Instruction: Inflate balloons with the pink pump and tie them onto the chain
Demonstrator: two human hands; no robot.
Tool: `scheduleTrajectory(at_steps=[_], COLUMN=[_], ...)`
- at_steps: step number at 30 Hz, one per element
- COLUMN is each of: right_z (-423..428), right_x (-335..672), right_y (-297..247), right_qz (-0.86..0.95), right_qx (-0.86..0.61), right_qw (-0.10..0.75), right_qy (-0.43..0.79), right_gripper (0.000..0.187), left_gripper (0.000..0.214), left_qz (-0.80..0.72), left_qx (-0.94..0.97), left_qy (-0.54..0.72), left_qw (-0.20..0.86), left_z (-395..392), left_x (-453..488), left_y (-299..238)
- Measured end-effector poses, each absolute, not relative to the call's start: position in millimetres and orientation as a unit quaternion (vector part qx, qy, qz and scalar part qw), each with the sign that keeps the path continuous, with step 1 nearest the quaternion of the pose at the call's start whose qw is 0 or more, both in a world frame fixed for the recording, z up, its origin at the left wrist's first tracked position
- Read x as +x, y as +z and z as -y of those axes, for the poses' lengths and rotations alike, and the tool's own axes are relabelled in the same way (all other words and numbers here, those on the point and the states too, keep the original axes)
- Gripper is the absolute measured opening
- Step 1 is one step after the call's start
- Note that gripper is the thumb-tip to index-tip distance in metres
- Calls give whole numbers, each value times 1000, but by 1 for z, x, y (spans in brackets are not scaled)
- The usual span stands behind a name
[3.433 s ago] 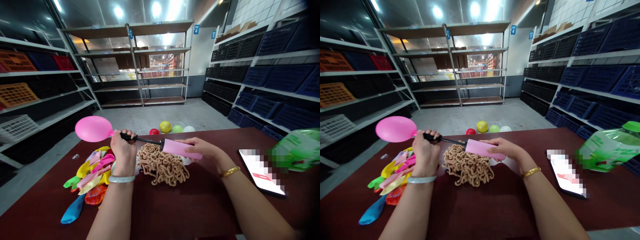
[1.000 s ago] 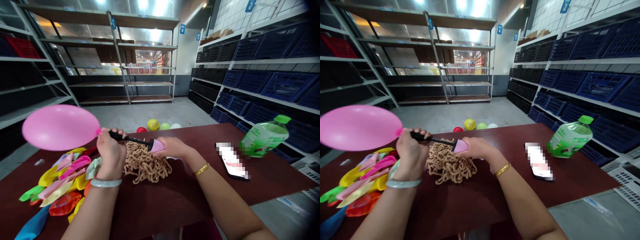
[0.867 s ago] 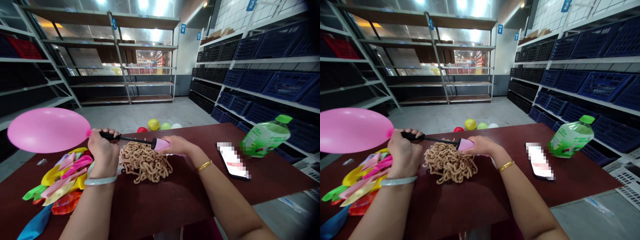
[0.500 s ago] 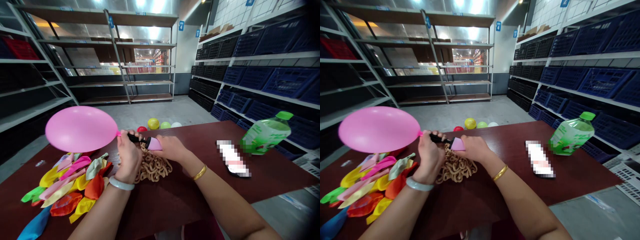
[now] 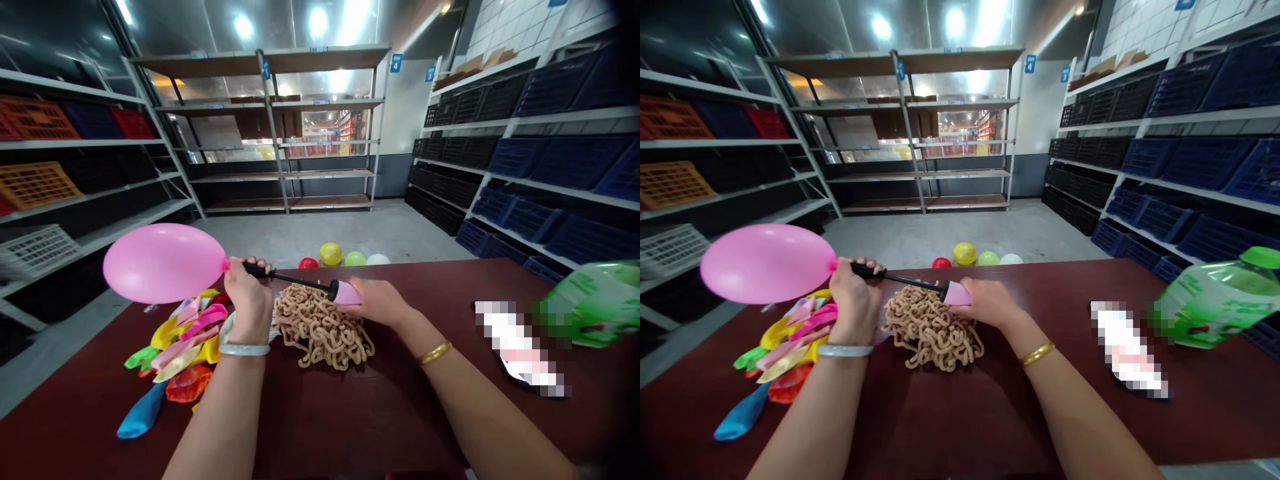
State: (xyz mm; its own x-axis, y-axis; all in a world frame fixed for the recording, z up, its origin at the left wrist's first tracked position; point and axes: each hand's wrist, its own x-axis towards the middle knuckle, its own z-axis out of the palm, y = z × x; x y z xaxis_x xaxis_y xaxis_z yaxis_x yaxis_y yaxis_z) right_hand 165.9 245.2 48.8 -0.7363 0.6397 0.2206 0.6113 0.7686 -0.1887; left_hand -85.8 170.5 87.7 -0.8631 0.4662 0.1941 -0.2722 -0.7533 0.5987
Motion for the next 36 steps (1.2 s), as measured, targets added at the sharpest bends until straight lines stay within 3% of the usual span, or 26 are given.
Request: scheduleTrajectory(at_steps=[5, 14, 25, 30, 36], right_z=[-243, -218, -243, -245, -226], right_x=[166, 152, 165, 167, 158], right_y=[48, 58, 51, 48, 55], right_qz=[930, 926, 932, 931, 931], right_qx=[-344, -341, -337, -349, -332], right_qw=[127, 156, 117, 105, 144], right_qy=[24, 47, 62, 31, 51], right_gripper=[55, 54, 55, 54, 59], left_gripper=[25, 21, 21, 23, 24], left_qz=[-269, -262, -287, -267, -261], left_qx=[182, 230, 179, 201, 231], left_qy=[922, 883, 918, 921, 897], left_qw=[209, 316, 208, 199, 273], left_z=[-179, -178, -170, -176, -180], left_x=[-58, 16, -84, -57, 3], left_y=[78, 65, 88, 81, 66])
